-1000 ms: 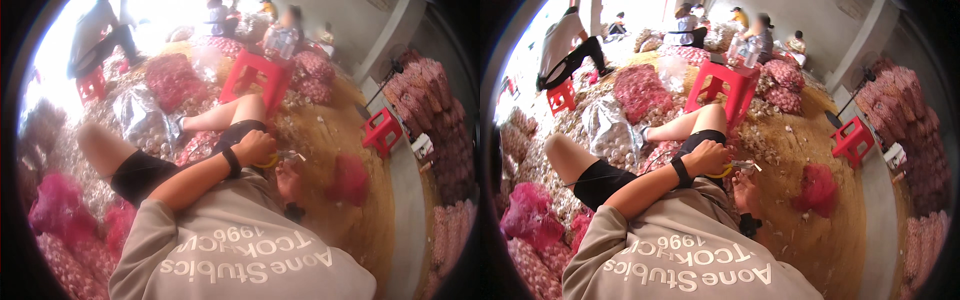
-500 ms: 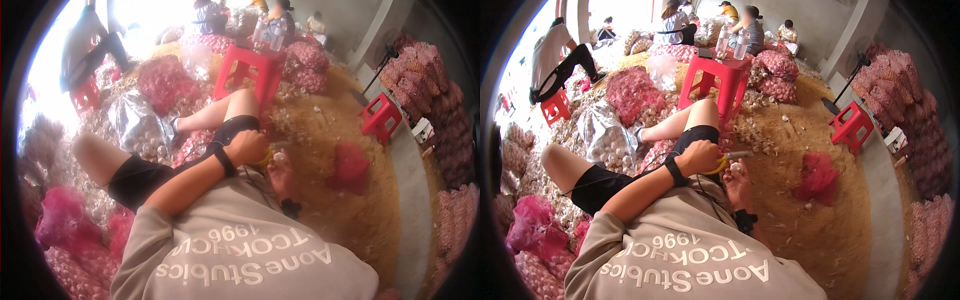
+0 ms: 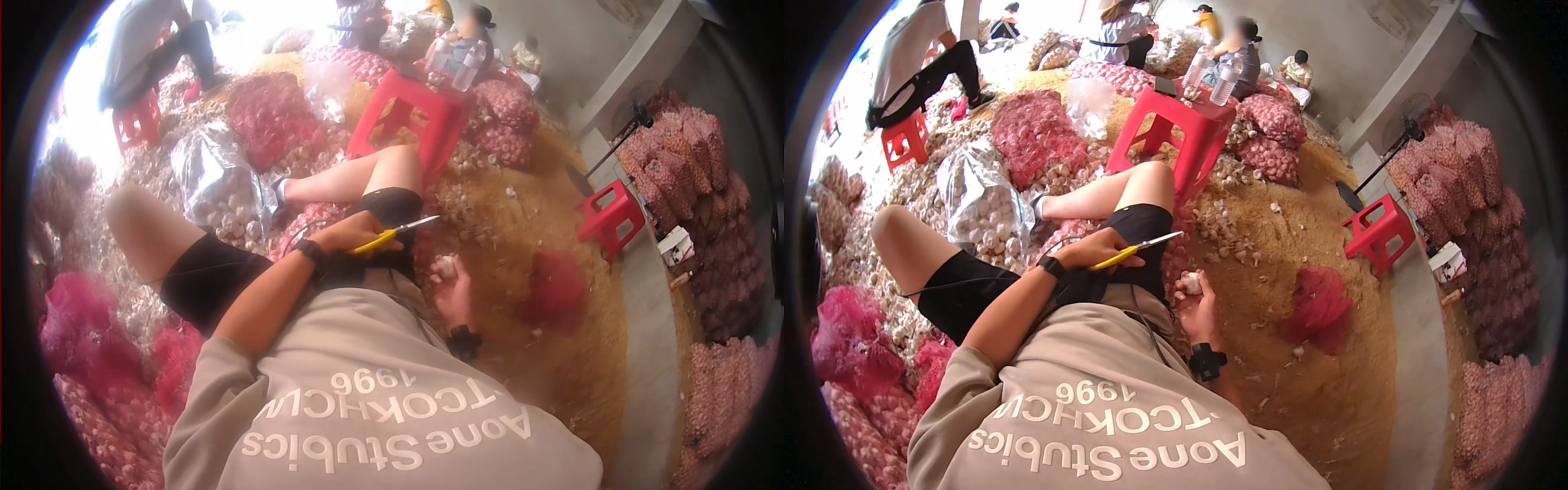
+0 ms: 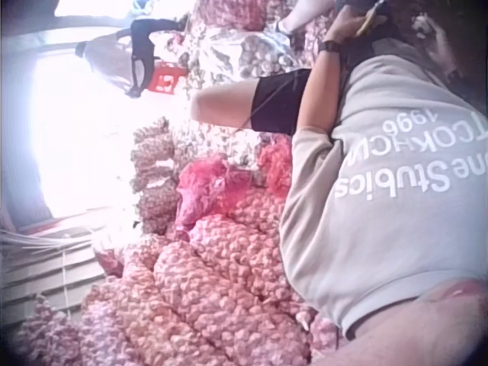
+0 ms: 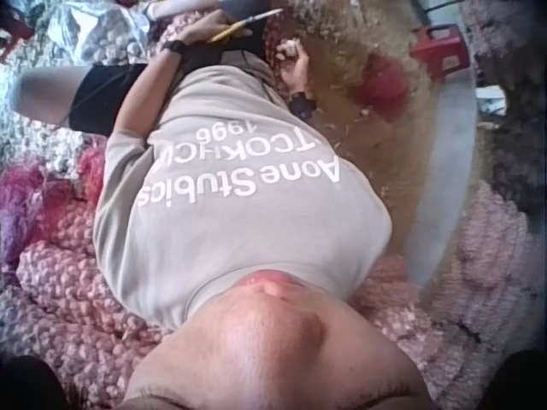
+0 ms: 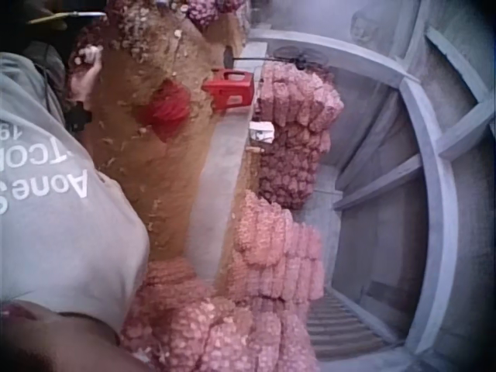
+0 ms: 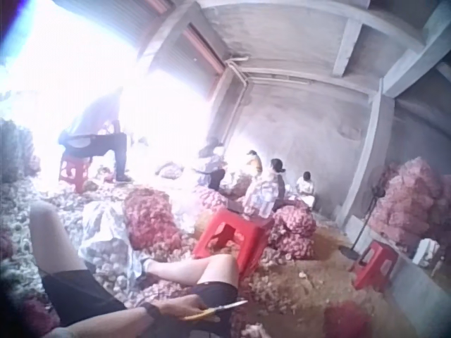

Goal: Trimming the stems and roots off of garlic bulbs using scissors.

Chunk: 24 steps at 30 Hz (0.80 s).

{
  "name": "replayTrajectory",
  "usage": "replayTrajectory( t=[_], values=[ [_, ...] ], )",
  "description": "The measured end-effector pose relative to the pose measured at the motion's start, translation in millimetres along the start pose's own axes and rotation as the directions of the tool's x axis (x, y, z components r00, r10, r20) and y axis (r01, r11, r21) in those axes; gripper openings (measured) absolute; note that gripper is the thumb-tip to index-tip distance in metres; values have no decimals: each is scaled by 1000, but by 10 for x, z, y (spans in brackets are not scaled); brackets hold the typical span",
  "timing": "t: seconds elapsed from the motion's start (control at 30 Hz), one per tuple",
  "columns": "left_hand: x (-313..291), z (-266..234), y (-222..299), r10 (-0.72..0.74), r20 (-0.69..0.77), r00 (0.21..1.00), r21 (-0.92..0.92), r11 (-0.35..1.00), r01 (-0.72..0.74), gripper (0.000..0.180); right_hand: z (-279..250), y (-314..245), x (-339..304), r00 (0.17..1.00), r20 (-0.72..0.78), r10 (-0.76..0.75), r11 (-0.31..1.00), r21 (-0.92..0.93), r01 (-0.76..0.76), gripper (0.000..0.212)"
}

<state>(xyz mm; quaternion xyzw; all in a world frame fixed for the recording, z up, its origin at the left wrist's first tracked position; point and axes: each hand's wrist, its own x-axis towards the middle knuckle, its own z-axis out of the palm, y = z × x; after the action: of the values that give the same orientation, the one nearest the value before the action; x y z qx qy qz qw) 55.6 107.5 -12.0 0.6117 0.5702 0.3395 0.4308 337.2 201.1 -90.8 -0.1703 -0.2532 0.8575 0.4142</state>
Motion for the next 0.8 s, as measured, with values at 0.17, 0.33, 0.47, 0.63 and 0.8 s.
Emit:
replayTrajectory(
  t=[0.17, 0.33, 0.47, 0.63, 0.8],
  values=[
    [29, -29, -114, 58, -51, 997, 109, 993, -52, 49, 220, 10, -73, 995, -94, 27, 999, -24, -29, 26],
    [9, -13, 33, -40, -31, 999, 105, 994, 43, 50, -34, -18, -23, 998, -26, 50, 996, 80, -48, 27],
    [-5, -18, 4, -18, -56, 998, 104, 994, 24, 53, -86, 43, -27, 997, -30, 66, 989, 134, -61, 26],
    [13, -6, -29, -9, -56, 998, 100, 995, 14, 53, -116, 66, -24, 999, -50, 18, 995, 101, -13, 21],
    [14, 0, 4, -13, -62, 998, 65, 998, 17, 51, -307, 107, 4, 995, 18, -98, 995, -23, 99, 24]
  ],
)
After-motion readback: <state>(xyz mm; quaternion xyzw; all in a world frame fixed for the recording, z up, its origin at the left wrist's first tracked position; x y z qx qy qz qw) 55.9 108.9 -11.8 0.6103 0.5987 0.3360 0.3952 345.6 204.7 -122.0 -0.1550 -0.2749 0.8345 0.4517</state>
